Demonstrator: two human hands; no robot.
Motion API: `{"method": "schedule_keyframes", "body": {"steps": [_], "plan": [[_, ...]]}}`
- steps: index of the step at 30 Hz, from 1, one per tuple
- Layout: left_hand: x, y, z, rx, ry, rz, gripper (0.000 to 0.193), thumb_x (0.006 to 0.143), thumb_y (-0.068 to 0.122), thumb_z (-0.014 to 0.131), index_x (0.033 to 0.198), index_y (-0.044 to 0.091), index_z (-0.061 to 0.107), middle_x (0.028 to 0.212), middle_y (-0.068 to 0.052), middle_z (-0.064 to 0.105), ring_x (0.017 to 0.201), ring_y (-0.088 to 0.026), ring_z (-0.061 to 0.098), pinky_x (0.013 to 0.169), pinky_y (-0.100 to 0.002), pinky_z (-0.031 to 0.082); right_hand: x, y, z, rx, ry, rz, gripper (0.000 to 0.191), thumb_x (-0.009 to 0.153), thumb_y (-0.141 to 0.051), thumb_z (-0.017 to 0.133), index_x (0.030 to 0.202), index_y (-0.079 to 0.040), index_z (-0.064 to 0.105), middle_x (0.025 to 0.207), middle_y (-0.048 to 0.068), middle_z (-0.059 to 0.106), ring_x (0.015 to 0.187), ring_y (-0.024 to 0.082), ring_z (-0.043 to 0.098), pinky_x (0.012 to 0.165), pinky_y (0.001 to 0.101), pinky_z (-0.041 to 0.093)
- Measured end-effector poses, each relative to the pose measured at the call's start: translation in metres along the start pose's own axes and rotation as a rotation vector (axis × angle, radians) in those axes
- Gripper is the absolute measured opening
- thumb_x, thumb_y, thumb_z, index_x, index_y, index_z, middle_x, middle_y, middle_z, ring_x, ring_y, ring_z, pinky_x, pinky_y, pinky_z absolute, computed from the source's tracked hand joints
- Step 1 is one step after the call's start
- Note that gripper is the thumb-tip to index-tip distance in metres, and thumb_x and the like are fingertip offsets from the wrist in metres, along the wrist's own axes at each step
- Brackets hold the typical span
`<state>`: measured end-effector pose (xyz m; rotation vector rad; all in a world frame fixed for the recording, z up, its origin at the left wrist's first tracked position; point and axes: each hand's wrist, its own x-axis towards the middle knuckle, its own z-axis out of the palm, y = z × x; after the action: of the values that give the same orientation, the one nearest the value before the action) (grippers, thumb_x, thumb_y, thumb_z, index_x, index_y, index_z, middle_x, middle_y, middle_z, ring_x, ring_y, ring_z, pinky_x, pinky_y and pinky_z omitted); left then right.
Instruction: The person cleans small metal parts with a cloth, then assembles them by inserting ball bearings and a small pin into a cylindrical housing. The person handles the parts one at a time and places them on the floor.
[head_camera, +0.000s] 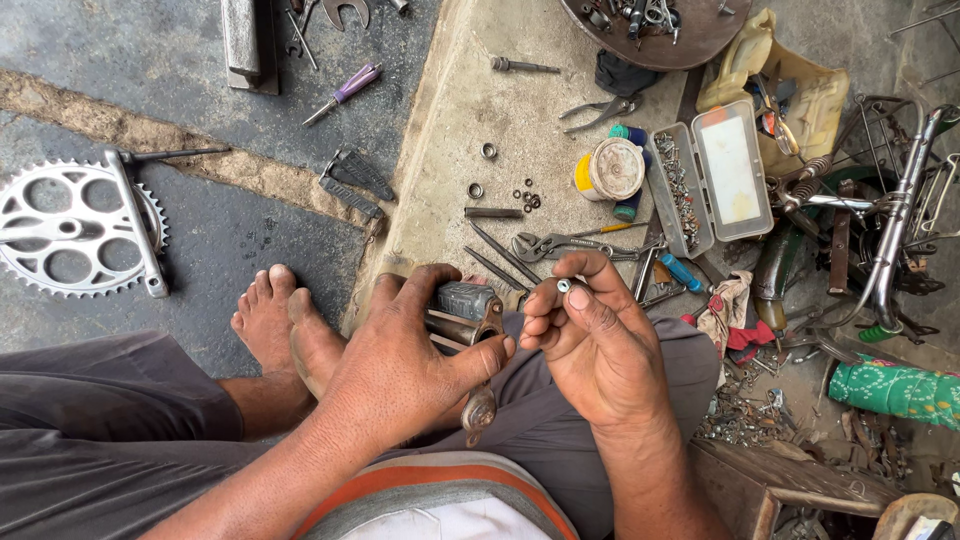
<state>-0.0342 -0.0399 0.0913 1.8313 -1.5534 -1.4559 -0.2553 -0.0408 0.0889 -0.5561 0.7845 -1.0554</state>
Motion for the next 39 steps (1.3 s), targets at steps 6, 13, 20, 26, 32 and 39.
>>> {"method": "schedule_keyframes", "body": {"steps": [6, 13, 20, 26, 32, 39], "plan": [[-0.001, -0.004, 0.002, 0.022, 0.109, 0.08, 0.097, 0.063, 0.053, 0.084, 0.142, 0.005, 0.052, 0.12, -0.027, 0.051, 0.108, -0.043, 0.062, 0.096, -0.05, 0.049, -0.005, 0.003, 0.025, -0.641, 0.086, -0.287, 0.018, 0.103, -0.004, 0.066, 0.12, 0.0, 0.062, 0.106, 0.017, 0.07, 0.093, 0.022, 0.067, 0.084, 0.0341, 0.057], [-0.006, -0.005, 0.005, 0.082, 0.282, 0.21, 0.09, 0.065, 0.051, 0.084, 0.133, -0.001, 0.055, 0.115, -0.03, 0.053, 0.108, -0.047, 0.06, 0.095, -0.052, 0.048, -0.007, 0.004, 0.056, -1.535, 0.169, -0.515, 0.018, 0.087, -0.003, 0.078, 0.104, -0.005, 0.075, 0.099, 0.009, 0.074, 0.091, 0.018, 0.075, 0.077, 0.0282, 0.058], [-0.005, -0.005, 0.004, 0.067, 0.311, 0.225, 0.094, 0.062, 0.048, 0.085, 0.132, -0.007, 0.053, 0.112, -0.033, 0.051, 0.103, -0.049, 0.06, 0.09, -0.051, 0.051, -0.004, 0.009, 0.056, -1.614, 0.071, -0.674, 0.021, 0.088, 0.001, 0.079, 0.107, -0.004, 0.073, 0.103, 0.01, 0.073, 0.093, 0.021, 0.075, 0.077, 0.0296, 0.061], [-0.003, -0.006, 0.003, 0.093, 0.2, 0.159, 0.1, 0.065, 0.053, 0.086, 0.136, -0.006, 0.048, 0.113, -0.033, 0.049, 0.102, -0.048, 0.059, 0.088, -0.052, 0.051, 0.001, 0.013, 0.048, -1.567, 0.067, -0.612, 0.021, 0.085, 0.001, 0.081, 0.1, -0.006, 0.069, 0.103, 0.008, 0.072, 0.093, 0.019, 0.075, 0.076, 0.027, 0.062], [-0.002, -0.01, 0.002, 0.119, 0.183, 0.15, 0.105, 0.064, 0.052, 0.086, 0.143, -0.004, 0.046, 0.119, -0.034, 0.047, 0.106, -0.05, 0.057, 0.088, -0.052, 0.05, 0.0, 0.011, 0.045, -1.58, 0.076, -0.522, 0.021, 0.084, 0.0, 0.08, 0.102, -0.007, 0.073, 0.102, 0.009, 0.074, 0.091, 0.02, 0.076, 0.075, 0.0286, 0.061], [-0.003, -0.008, 0.0, 0.208, 0.295, 0.235, 0.106, 0.061, 0.053, 0.088, 0.137, -0.007, 0.046, 0.12, -0.036, 0.045, 0.108, -0.048, 0.053, 0.091, -0.053, 0.047, 0.001, 0.02, 0.042, -1.662, 0.098, -0.634, 0.02, 0.088, -0.003, 0.079, 0.106, -0.002, 0.07, 0.101, 0.012, 0.073, 0.093, 0.024, 0.074, 0.079, 0.0318, 0.06]]}}
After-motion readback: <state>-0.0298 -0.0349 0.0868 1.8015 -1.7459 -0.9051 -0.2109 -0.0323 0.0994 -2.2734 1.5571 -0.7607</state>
